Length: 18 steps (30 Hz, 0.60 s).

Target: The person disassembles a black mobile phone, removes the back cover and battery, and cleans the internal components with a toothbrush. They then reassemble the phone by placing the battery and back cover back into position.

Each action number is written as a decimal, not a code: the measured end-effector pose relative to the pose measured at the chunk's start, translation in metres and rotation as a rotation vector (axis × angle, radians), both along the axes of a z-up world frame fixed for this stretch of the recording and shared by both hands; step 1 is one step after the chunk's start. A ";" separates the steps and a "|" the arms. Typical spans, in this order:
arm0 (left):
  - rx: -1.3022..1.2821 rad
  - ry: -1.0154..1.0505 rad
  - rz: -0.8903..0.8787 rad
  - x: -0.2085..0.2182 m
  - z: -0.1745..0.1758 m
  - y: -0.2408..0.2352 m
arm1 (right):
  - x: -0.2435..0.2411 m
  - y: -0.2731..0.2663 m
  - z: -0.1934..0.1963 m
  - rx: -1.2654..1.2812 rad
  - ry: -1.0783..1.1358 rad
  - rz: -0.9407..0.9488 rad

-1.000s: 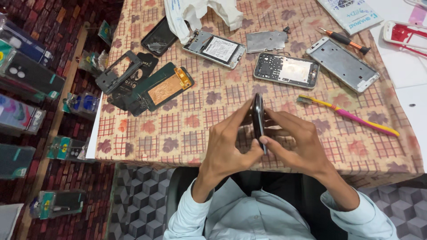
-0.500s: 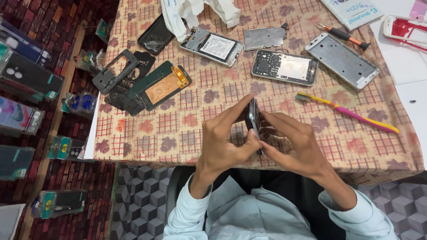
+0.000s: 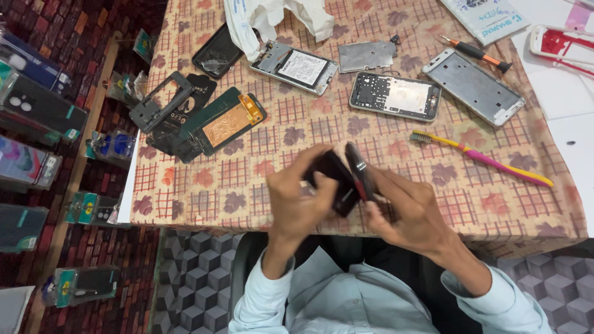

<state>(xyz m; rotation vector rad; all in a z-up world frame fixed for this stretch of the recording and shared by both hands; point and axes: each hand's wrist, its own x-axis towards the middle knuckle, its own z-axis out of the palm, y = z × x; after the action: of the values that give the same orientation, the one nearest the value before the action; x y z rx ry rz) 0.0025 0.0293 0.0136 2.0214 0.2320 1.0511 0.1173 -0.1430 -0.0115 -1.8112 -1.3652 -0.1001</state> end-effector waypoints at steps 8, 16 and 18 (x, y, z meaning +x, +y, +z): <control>-0.028 0.041 0.024 0.002 -0.003 -0.002 | 0.003 0.007 -0.001 0.027 0.092 -0.013; -0.178 0.129 0.060 0.002 0.004 0.016 | 0.016 0.013 0.003 0.101 0.749 0.117; -0.151 0.141 0.108 -0.001 0.004 0.024 | 0.021 0.010 -0.001 0.131 0.921 0.100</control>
<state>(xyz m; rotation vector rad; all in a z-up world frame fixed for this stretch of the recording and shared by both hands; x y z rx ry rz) 0.0020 0.0531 0.0173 1.9649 0.4849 0.9286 0.1380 -0.1328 -0.0120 -1.3776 -0.7487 0.6119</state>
